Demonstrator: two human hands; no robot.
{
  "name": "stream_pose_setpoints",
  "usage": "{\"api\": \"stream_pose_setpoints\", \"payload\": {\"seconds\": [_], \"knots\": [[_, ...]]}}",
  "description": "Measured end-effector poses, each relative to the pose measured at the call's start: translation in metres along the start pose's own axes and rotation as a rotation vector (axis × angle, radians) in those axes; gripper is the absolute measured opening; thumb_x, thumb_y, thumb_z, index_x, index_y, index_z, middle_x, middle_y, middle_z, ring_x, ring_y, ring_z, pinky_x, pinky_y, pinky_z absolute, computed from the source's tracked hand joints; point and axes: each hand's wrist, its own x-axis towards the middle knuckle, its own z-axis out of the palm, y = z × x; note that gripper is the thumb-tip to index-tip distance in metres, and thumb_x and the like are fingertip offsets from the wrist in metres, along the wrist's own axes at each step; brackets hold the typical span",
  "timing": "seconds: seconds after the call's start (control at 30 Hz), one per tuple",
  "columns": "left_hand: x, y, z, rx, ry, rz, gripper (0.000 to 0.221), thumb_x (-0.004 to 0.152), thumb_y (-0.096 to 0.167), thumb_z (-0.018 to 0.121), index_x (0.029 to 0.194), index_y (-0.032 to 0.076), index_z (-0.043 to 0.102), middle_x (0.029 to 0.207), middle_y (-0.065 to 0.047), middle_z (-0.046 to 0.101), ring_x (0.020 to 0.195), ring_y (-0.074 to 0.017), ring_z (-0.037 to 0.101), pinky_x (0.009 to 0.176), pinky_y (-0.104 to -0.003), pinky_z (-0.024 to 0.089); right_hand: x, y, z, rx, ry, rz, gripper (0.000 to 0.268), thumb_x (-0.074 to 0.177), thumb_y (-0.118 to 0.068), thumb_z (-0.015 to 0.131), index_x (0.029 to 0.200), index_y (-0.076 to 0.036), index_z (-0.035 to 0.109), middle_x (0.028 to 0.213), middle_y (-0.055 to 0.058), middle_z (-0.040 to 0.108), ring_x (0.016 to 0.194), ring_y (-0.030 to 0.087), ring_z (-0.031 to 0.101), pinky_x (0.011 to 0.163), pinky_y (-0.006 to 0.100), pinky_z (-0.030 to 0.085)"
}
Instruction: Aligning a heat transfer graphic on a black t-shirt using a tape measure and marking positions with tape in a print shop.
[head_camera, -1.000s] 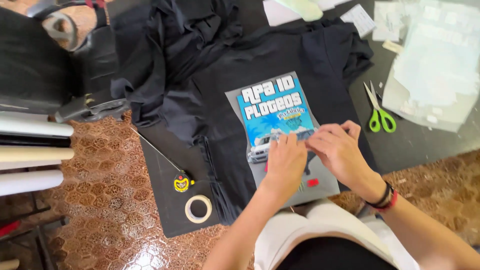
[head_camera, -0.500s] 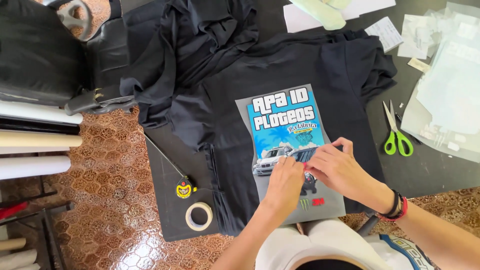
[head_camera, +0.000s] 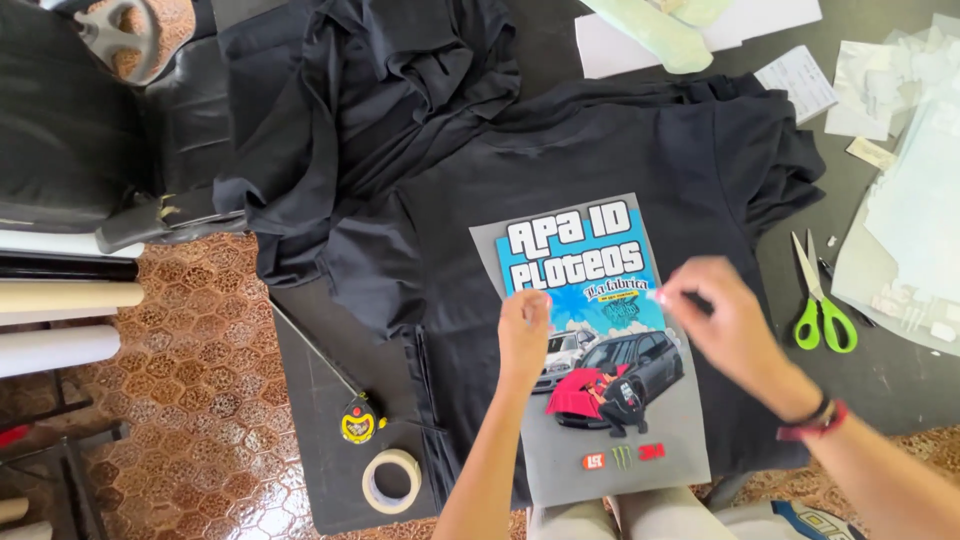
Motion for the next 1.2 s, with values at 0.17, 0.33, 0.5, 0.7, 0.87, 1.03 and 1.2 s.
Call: {"api": "stream_pose_setpoints", "payload": {"seconds": [0.17, 0.33, 0.5, 0.7, 0.87, 1.03, 1.2], "knots": [[0.056, -0.070, 0.054, 0.036, 0.079, 0.148, 0.026, 0.095, 0.028, 0.077, 0.109, 0.012, 0.063, 0.102, -0.007, 0.059, 0.095, -0.0284, 0.067, 0.086, -0.040, 0.055, 0.083, 0.104, 0.033, 0.258, -0.217, 0.265, 0.020, 0.099, -0.003, 0.070, 0.118, -0.002, 0.065, 0.125, 0.016, 0.060, 0.113, 0.034, 0.070, 0.094, 0.045, 0.058], [0.098, -0.114, 0.104, 0.300, 0.086, 0.552, 0.051, 0.084, 0.030, 0.084, 0.116, 0.003, 0.054, 0.109, -0.013, 0.050, 0.104, -0.0358, 0.061, 0.090, -0.040, 0.055, 0.176, 0.108, 0.089, -0.046, -0.484, 0.044, 0.011, 0.094, -0.004, 0.071, 0.100, 0.000, 0.064, 0.103, 0.020, 0.060, 0.097, 0.040, 0.069, 0.083, 0.050, 0.056], [0.134, -0.159, 0.133, 0.457, 0.207, 0.810, 0.072, 0.080, 0.057, 0.072, 0.121, 0.001, 0.052, 0.110, -0.015, 0.048, 0.110, -0.0357, 0.059, 0.103, -0.040, 0.052, 0.210, 0.126, 0.128, 0.013, -0.657, 0.217, 0.021, 0.096, -0.010, 0.074, 0.111, 0.002, 0.066, 0.123, 0.025, 0.056, 0.119, 0.043, 0.066, 0.095, 0.046, 0.059], [0.138, -0.170, 0.143, 0.427, 0.243, 0.694, 0.073, 0.080, 0.056, 0.074, 0.122, 0.002, 0.050, 0.114, -0.014, 0.047, 0.114, -0.0345, 0.060, 0.104, -0.038, 0.054, 0.221, 0.121, 0.142, 0.003, -0.828, 0.226, 0.015, 0.098, -0.013, 0.073, 0.097, 0.002, 0.070, 0.114, 0.022, 0.061, 0.115, 0.038, 0.070, 0.094, 0.044, 0.059], [0.140, -0.172, 0.147, 0.461, 0.238, 0.617, 0.073, 0.080, 0.059, 0.073, 0.123, 0.005, 0.049, 0.115, -0.013, 0.045, 0.114, -0.0319, 0.059, 0.098, -0.037, 0.057, 0.240, 0.108, 0.156, -0.196, -0.987, 0.147, 0.016, 0.100, -0.021, 0.070, 0.101, -0.004, 0.071, 0.113, 0.017, 0.060, 0.114, 0.036, 0.070, 0.091, 0.043, 0.060], [0.141, -0.173, 0.151, 0.511, 0.248, 0.558, 0.074, 0.079, 0.062, 0.074, 0.122, 0.008, 0.049, 0.116, -0.010, 0.044, 0.111, -0.0272, 0.059, 0.090, -0.034, 0.060, 0.246, 0.097, 0.173, -0.314, -1.055, 0.129, 0.012, 0.101, -0.024, 0.069, 0.099, -0.012, 0.071, 0.114, 0.011, 0.061, 0.109, 0.029, 0.072, 0.090, 0.037, 0.060], [0.139, -0.164, 0.145, 0.513, 0.251, 0.589, 0.071, 0.079, 0.061, 0.074, 0.120, 0.009, 0.049, 0.113, -0.010, 0.044, 0.110, -0.0272, 0.060, 0.092, -0.031, 0.058, 0.255, 0.090, 0.185, -0.462, -1.097, 0.195, 0.011, 0.102, -0.024, 0.067, 0.097, -0.019, 0.076, 0.113, 0.009, 0.060, 0.096, 0.030, 0.073, 0.083, 0.038, 0.060]]}}
